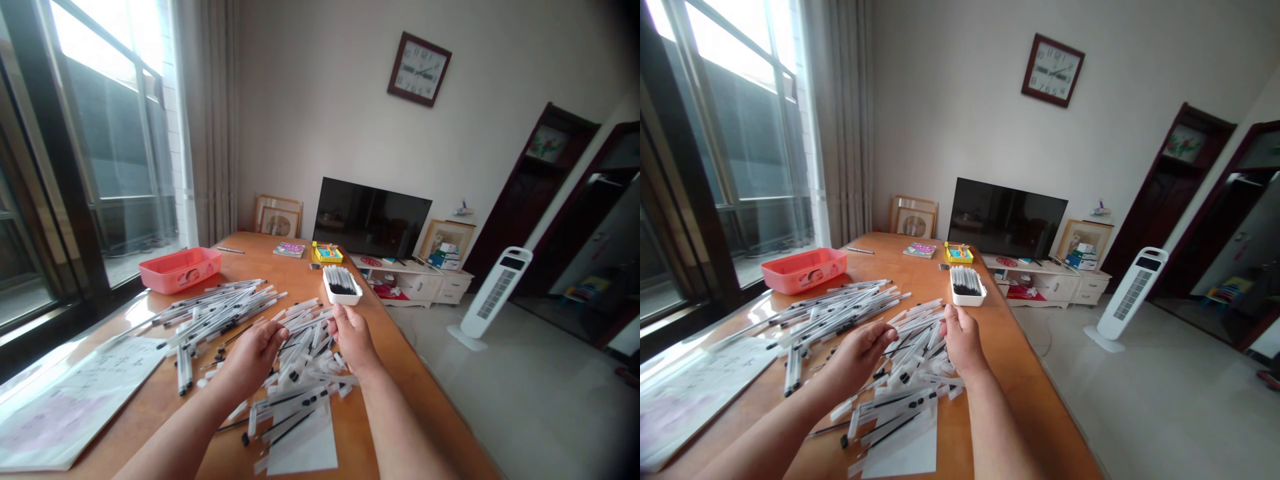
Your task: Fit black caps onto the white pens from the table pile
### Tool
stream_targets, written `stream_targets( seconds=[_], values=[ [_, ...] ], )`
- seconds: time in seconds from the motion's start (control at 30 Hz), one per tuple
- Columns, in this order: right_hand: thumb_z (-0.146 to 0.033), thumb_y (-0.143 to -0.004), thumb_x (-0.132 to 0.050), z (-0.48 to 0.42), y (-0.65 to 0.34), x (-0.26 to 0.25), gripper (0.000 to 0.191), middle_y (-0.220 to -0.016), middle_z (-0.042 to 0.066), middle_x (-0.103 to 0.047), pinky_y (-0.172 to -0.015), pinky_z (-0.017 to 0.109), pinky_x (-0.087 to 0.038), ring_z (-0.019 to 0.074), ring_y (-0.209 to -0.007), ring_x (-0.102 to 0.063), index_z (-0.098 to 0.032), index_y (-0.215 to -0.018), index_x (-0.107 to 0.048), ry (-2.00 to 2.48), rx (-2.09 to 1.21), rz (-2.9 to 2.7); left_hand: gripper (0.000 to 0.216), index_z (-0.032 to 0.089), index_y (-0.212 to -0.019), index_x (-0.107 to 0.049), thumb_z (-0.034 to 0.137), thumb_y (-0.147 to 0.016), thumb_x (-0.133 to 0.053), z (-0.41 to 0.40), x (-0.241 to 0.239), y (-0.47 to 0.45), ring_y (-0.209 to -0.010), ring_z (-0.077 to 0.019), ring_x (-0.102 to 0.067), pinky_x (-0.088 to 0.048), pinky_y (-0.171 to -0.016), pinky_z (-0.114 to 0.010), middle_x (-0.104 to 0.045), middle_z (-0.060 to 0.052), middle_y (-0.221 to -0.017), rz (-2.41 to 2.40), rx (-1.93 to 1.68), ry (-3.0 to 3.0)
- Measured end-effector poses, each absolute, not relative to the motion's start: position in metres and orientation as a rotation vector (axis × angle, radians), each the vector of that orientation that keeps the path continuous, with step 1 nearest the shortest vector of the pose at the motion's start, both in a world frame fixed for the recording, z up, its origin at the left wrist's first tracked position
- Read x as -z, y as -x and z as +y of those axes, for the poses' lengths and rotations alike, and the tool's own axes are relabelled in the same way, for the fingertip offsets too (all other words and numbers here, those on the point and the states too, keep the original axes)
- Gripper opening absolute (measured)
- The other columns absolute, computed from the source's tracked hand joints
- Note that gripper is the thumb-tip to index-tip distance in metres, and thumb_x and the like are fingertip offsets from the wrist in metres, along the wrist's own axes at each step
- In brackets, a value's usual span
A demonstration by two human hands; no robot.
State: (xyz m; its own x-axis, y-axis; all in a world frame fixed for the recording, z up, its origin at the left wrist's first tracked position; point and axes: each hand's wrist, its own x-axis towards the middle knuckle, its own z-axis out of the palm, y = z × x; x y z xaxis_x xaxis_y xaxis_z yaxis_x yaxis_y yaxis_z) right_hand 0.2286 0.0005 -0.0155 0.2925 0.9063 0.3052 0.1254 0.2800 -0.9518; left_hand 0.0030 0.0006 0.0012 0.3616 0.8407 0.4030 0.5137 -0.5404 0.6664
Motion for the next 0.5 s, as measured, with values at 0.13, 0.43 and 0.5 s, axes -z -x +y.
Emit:
stream_targets(
  seconds=[0.13, 0.43, 0.5],
  values=[
    [-0.071, -0.089, -0.057, -0.001, -0.235, 0.009, 0.052, -0.064, 0.0, -0.059, -0.048, 0.024, -0.037, 0.0121, -0.052, -0.048, -0.02, -0.08, -0.061, 1.102, -0.758, -1.138, 0.051, 0.021, -0.073, -0.062, 0.064, -0.093, -0.046, 0.003, 0.003, -0.001, -0.062, -0.0173, -0.05, -0.039, -0.062, -0.028, -0.057, 0.0, -0.065, 1.2, -1.001, -1.889],
    [-0.064, -0.086, -0.066, -0.001, -0.255, 0.001, 0.047, -0.057, -0.002, -0.055, -0.046, 0.023, -0.034, 0.0104, -0.049, -0.044, -0.019, -0.074, -0.061, 1.139, -0.77, -1.069, 0.057, 0.019, -0.076, -0.062, 0.076, -0.083, -0.054, 0.012, 0.007, 0.017, -0.051, -0.0109, -0.03, -0.027, -0.051, -0.024, -0.034, 0.008, -0.057, 1.102, -1.049, -1.348],
    [-0.062, -0.085, -0.068, -0.002, -0.247, 0.007, 0.044, -0.059, -0.001, -0.06, -0.048, 0.023, -0.036, 0.0114, -0.05, -0.048, -0.018, -0.076, -0.064, 1.211, -0.841, -1.195, 0.058, 0.019, -0.077, -0.063, 0.076, -0.083, -0.054, 0.011, 0.008, 0.013, -0.052, -0.0114, -0.032, -0.029, -0.053, -0.024, -0.036, 0.007, -0.057, 1.09, -1.03, -1.396]
  ],
)
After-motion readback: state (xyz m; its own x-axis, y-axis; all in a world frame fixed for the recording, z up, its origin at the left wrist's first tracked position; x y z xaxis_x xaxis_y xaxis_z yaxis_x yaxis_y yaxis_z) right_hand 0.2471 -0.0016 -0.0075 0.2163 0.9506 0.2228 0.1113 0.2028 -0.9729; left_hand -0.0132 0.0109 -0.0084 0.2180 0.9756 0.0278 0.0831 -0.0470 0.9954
